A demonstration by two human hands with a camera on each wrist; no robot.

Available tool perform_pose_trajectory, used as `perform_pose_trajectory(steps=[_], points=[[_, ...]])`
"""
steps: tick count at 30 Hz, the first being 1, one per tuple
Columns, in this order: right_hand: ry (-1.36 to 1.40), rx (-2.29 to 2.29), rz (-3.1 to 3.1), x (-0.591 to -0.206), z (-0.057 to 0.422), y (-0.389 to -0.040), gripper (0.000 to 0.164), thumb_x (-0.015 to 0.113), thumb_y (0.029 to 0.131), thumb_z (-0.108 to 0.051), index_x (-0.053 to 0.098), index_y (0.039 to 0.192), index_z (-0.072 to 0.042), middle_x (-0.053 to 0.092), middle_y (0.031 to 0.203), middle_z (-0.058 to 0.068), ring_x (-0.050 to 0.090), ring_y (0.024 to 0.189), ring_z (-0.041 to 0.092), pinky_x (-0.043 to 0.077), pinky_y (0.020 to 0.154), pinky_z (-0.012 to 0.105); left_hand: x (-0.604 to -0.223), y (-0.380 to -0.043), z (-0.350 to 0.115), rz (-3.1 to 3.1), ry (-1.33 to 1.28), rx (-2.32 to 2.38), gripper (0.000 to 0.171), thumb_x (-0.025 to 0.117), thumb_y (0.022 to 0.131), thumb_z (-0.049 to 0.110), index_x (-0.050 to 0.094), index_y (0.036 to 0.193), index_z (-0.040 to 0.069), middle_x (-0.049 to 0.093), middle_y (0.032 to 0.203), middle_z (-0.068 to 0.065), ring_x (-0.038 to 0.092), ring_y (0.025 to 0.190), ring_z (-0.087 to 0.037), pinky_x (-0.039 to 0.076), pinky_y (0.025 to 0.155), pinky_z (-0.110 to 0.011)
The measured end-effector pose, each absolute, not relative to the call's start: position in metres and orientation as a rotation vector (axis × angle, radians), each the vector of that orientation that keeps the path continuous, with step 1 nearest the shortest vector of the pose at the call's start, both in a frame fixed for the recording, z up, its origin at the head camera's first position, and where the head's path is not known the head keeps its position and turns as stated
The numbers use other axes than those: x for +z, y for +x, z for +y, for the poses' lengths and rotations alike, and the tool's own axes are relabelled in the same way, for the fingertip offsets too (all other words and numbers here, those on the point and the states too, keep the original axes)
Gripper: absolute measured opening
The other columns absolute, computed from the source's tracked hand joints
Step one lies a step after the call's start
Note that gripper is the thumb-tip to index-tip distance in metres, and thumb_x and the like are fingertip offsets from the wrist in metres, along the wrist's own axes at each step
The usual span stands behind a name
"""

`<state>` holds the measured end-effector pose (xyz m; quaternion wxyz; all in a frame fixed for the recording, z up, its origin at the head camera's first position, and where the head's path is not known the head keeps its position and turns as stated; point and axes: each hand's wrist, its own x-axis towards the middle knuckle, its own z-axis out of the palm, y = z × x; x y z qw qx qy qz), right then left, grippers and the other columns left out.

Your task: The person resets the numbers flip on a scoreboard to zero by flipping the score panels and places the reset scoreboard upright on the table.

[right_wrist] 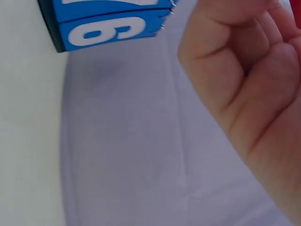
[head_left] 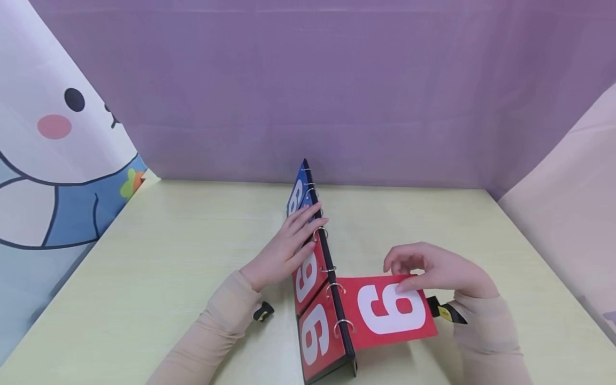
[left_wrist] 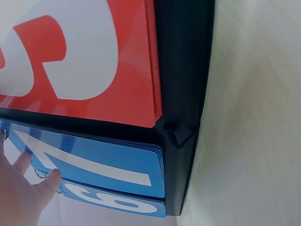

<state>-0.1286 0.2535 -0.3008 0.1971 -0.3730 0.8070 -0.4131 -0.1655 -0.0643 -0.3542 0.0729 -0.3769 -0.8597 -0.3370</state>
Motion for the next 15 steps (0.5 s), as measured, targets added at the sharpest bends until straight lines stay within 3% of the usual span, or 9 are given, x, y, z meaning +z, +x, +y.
perform_pose_trajectory(steps=[6, 15], points=[[-1.074, -1.372, 2.335, -0.286, 0.259, -0.116, 0.031, 0.062, 0.083, 0.005, 0.056, 0.109, -0.011, 0.056, 0.085, 0.001, 0.058, 0.068, 0.012, 0.052, 0.061, 0.028, -0.354, -0.165, -0.065, -2.568, -1.14, -1.015, 0.049, 0.041, 0.099, 0.032, 0.033, 0.146, 0.023, 0.012, 0.159, 0.006, 0.011, 0.145, -0.023, 0.037, 0.103, -0.05], [-0.932, -1.434, 2.475, -0.26, 0.264, -0.083, 0.034, 0.06, 0.084, 0.006, 0.057, 0.115, -0.008, 0.063, 0.099, 0.001, 0.066, 0.072, 0.018, 0.054, 0.058, 0.032, -0.354, -0.166, -0.064, -2.56, -1.144, -1.018, 0.049, 0.042, 0.098, 0.029, 0.035, 0.146, 0.019, 0.013, 0.159, 0.005, 0.011, 0.146, -0.024, 0.035, 0.105, -0.051]])
